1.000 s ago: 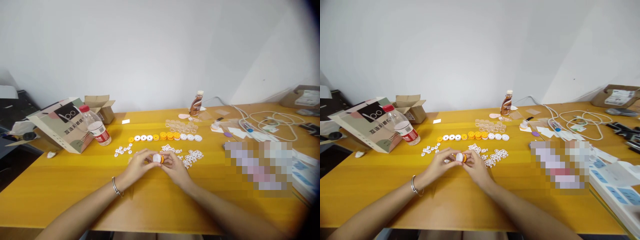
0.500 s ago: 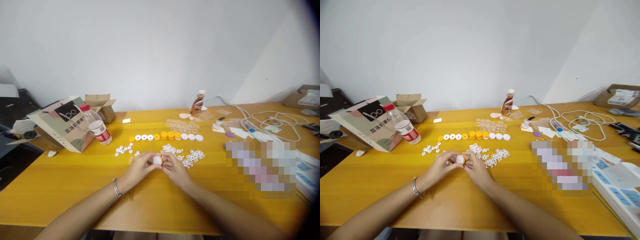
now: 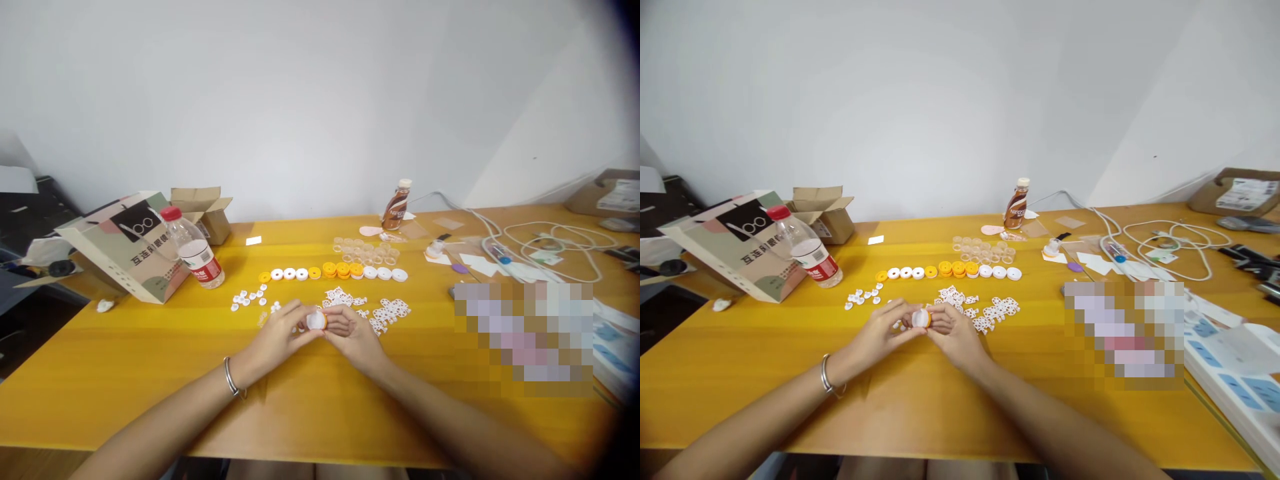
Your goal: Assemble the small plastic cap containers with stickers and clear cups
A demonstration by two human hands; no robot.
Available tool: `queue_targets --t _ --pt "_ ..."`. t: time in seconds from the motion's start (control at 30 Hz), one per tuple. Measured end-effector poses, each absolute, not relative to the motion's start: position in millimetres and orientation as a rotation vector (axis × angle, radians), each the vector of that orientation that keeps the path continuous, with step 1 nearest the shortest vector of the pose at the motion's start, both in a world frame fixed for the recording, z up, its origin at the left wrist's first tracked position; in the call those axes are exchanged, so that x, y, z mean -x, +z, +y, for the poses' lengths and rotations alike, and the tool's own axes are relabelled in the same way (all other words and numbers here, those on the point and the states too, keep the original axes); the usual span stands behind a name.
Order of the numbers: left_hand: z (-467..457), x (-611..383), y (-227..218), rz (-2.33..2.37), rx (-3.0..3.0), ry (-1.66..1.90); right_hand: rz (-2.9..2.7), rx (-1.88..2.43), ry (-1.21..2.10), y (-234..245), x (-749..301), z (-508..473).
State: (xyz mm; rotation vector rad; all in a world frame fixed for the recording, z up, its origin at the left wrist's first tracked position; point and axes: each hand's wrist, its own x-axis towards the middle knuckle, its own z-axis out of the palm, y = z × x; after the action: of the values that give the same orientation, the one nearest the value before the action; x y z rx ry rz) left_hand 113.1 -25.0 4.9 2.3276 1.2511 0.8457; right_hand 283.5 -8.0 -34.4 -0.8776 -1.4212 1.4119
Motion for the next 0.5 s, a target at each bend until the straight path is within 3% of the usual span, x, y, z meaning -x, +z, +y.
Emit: queue_targets --t 0.5 --pt "-35.0 -109.4 4.4 1.176 -2.329 0.759 -1.718 0.690 1.601 -27.2 -288.2 -10.0"
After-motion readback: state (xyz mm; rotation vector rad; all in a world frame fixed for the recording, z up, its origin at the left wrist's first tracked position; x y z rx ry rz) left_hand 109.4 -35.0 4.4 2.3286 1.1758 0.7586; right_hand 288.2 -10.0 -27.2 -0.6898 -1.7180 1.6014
